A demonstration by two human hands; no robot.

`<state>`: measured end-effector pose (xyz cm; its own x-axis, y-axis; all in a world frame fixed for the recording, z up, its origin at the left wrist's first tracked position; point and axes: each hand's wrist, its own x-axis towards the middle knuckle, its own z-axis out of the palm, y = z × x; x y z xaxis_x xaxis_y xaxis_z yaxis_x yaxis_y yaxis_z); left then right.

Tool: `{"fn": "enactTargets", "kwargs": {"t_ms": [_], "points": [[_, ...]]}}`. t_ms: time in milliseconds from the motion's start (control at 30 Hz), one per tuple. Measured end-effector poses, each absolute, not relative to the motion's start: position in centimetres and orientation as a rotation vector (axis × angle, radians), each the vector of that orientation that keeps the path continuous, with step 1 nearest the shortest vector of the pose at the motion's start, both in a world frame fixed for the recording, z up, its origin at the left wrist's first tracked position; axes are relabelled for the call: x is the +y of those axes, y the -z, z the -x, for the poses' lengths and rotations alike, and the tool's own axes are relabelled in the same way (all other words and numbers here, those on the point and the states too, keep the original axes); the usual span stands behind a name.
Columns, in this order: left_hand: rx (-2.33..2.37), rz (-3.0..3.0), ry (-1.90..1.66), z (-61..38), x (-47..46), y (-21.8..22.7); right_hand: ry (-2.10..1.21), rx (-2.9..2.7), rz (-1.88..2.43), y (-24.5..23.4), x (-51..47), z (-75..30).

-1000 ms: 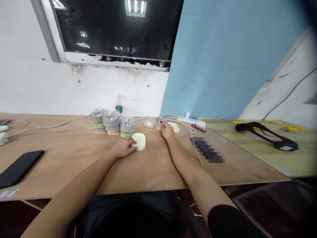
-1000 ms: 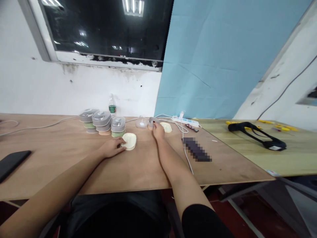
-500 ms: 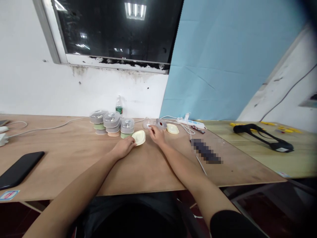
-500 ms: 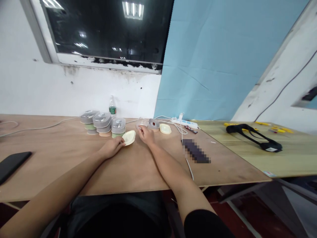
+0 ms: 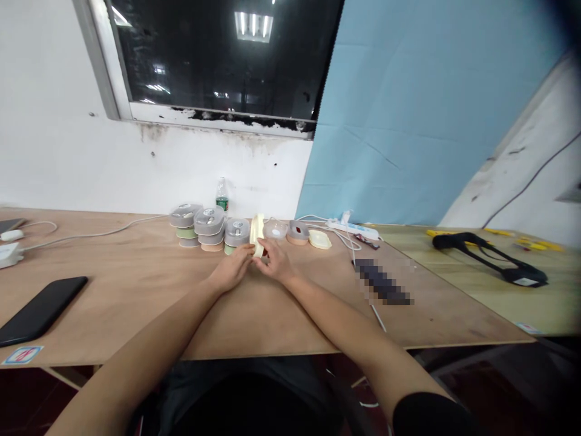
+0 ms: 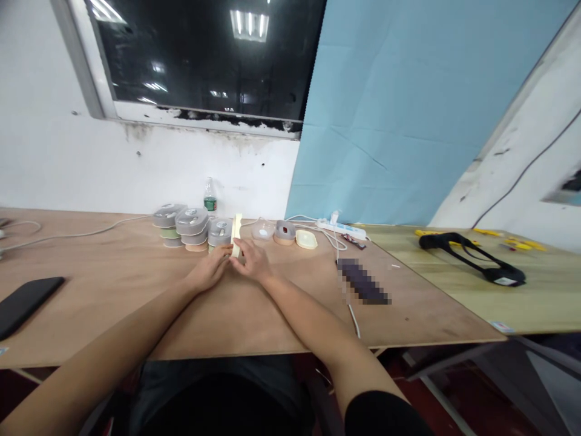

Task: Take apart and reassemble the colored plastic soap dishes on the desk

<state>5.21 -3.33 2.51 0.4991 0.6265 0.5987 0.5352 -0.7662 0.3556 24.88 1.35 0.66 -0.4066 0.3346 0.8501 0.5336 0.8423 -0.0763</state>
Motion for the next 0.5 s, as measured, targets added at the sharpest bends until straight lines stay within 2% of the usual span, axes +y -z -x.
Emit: {"fn": "enactTargets", "kwargs": {"t_ms": [200, 367, 500], "points": [[1.076, -2.699, -1.045, -5.3, -3.5, -2.6, 0.273, -1.991, 0.729, -1.7, 2.5, -25.9], [1.165, -2.721, -1.085, -4.9, -3.2, -2.5, 0.336, -1.643, 1.110, -3.1, 5.0, -31.3], [1.424, -2.618, -1.198, -4.1, -2.7, -2.8, 0.366, -1.486, 1.382, -2.7, 6.1, -37.3]]}}
